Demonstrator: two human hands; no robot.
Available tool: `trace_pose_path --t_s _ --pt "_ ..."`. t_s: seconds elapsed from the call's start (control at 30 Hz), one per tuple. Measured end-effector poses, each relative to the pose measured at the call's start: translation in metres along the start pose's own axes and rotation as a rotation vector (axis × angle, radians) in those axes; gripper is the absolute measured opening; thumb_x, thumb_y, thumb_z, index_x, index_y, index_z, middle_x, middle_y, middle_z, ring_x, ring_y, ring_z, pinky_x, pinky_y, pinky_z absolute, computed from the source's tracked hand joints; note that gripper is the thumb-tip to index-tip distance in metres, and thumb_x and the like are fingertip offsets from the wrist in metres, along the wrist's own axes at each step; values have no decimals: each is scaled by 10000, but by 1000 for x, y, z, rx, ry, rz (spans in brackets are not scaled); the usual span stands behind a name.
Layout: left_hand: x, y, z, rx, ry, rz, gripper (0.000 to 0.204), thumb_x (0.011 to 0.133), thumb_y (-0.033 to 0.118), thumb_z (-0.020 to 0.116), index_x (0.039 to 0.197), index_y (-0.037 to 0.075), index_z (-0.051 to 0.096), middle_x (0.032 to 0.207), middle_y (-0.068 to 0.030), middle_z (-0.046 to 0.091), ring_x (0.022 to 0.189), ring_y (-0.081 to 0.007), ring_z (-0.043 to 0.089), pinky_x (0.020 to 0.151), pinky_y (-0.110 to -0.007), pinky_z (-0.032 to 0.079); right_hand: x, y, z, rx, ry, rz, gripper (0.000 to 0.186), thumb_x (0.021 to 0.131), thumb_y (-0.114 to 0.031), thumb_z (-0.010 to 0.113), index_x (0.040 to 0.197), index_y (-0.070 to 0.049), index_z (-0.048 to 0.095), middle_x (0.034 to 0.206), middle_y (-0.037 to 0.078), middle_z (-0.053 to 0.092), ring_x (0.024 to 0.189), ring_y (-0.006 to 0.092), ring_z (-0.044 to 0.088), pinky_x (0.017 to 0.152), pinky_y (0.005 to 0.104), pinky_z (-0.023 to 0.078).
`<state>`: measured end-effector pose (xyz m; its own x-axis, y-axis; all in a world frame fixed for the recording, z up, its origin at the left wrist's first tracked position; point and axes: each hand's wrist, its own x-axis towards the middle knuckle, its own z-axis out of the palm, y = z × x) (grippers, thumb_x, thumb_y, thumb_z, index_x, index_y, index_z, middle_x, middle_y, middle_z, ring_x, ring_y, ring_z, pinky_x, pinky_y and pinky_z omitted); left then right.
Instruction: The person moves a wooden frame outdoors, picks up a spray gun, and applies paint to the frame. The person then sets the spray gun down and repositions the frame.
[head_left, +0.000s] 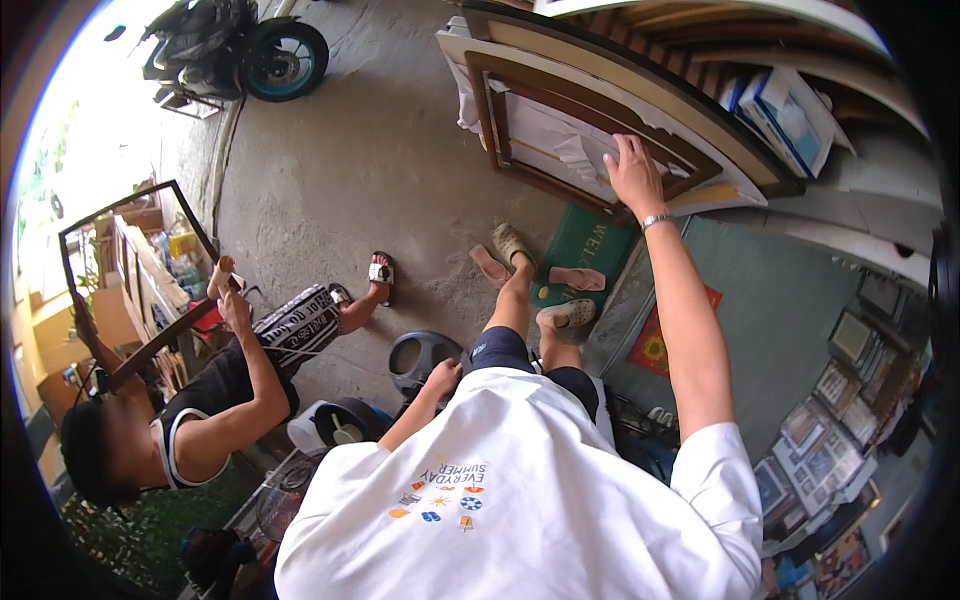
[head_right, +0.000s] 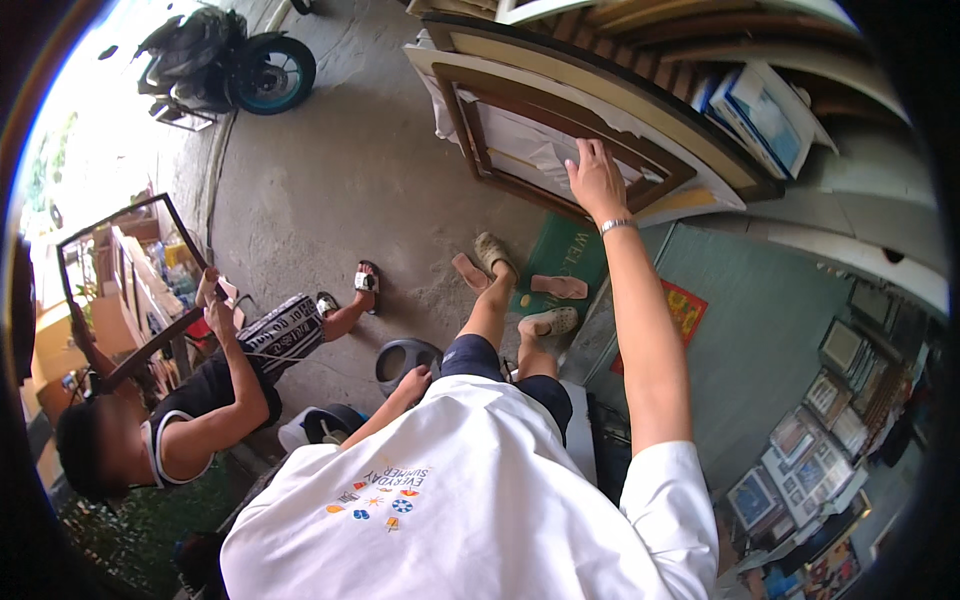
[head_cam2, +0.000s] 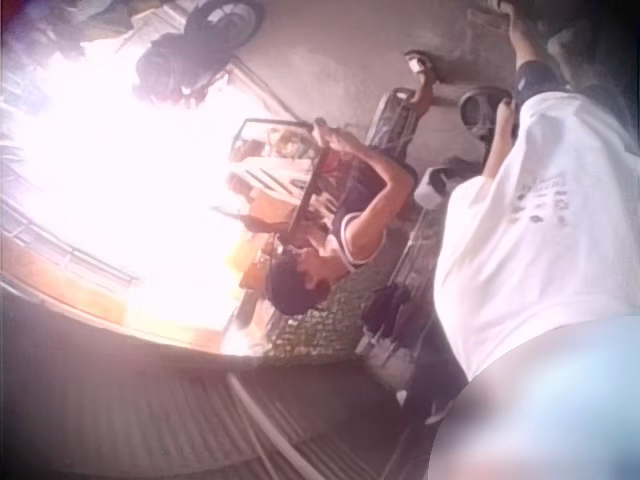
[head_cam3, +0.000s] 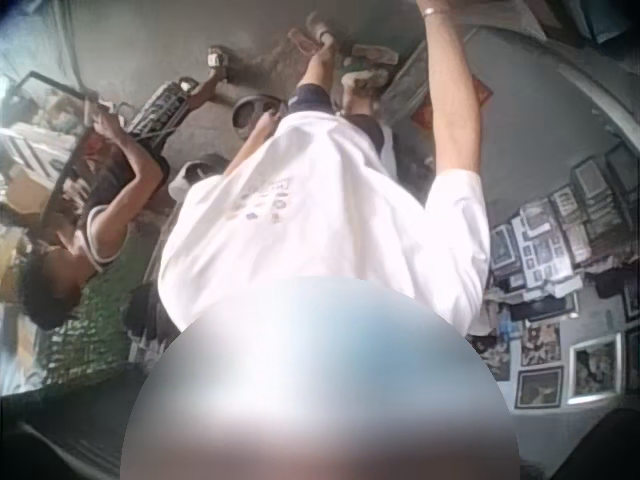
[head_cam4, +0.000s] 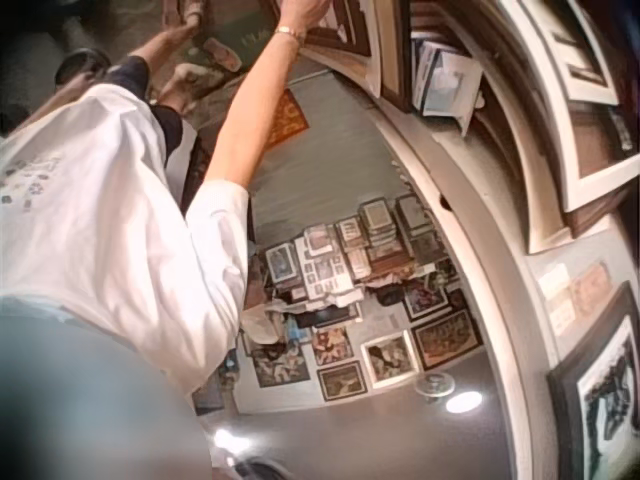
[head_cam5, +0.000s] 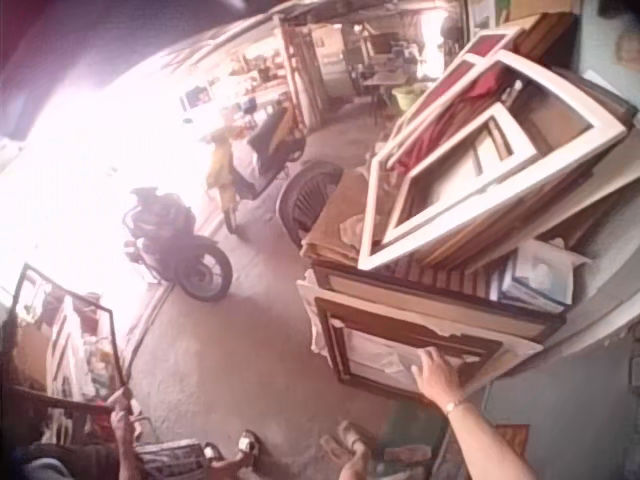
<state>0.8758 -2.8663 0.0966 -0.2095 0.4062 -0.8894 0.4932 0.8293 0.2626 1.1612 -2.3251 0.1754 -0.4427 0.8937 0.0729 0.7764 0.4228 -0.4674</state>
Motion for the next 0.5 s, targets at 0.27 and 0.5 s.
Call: trace_pose_path --t_s 0.27,0.5 --pt "18 12 -54 -656 18 -185 335 1002 325 570 1032 2 656 906 -94 696 834 -162 652 731 -291 520 71 -8 52 -349 -24 75 679 873 -264 709 1428 -33 395 1401 204 426 1305 414 412 1092 513 366" --pt "56 44 -132 -992 189 14 264 1025 328 547 1069 83 638 977 -17 666 844 -136 627 702 -269 482 75 -39 57 -482 0 164 733 849 -331 736 1430 -44 393 1373 194 445 1284 394 431 1059 524 374"
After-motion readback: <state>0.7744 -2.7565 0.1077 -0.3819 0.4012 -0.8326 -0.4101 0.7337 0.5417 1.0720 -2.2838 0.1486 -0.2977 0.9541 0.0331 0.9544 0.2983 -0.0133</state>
